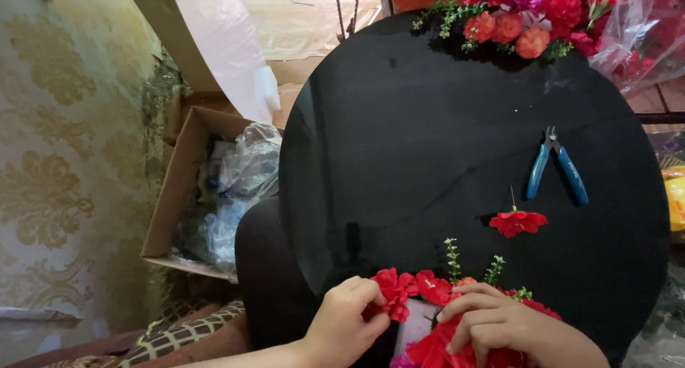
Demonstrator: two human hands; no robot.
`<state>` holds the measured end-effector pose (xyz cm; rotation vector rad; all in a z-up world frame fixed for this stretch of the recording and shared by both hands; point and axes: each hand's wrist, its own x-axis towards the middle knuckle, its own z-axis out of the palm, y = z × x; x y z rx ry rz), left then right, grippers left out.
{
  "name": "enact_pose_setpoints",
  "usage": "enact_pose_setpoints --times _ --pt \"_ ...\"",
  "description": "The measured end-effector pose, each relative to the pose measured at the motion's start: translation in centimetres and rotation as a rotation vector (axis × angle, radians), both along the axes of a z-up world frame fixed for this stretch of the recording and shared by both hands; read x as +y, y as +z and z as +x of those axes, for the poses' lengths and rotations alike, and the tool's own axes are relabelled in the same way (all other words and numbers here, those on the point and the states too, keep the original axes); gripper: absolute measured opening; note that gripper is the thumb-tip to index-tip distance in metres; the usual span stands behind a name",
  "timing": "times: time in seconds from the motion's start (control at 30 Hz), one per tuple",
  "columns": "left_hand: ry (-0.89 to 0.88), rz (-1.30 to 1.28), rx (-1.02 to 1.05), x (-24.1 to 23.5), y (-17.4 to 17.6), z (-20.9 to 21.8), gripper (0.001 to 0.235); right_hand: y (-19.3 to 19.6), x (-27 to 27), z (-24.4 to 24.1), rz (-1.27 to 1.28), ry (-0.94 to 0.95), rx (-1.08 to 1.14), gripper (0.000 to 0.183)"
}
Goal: Arranging various artificial flowers into a decorative bouquet or display on a table.
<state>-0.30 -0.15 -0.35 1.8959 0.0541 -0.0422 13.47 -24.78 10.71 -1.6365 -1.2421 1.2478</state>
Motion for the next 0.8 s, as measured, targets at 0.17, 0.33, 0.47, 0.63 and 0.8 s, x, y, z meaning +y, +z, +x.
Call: enact_pose_setpoints --times 0.17,0.33,0.47,0.63,0.8 --pt "-0.001 -0.052 0.094 -0.3 -0.5 -0.1 0.015 0.5 0.4 -0.4 -0.024 -0.055 0.015 0.036" --pt "-0.061 -0.051 0.081 -0.6 -0.7 -0.1 0.012 1.0 0.9 -0.7 0.011 -0.12 0.049 0.041" --pt "-0.093 0.026 -0.226 -1.6 -3.3 -1.1 0.016 0.7 1.0 -0.2 0.024 -0.039 -0.003 0.042" --pt "-0.158 0.008 -0.38 -2.1 -3.8 -1.6 0.012 2.0 1.7 -0.1 0.097 -0.034 -0.025 0.006" --pt "-0.311 0.13 -0.571 -2.3 -2.4 -1.1 0.012 2.1 1.2 -0.2 0.18 -0.028 -0.073 0.007"
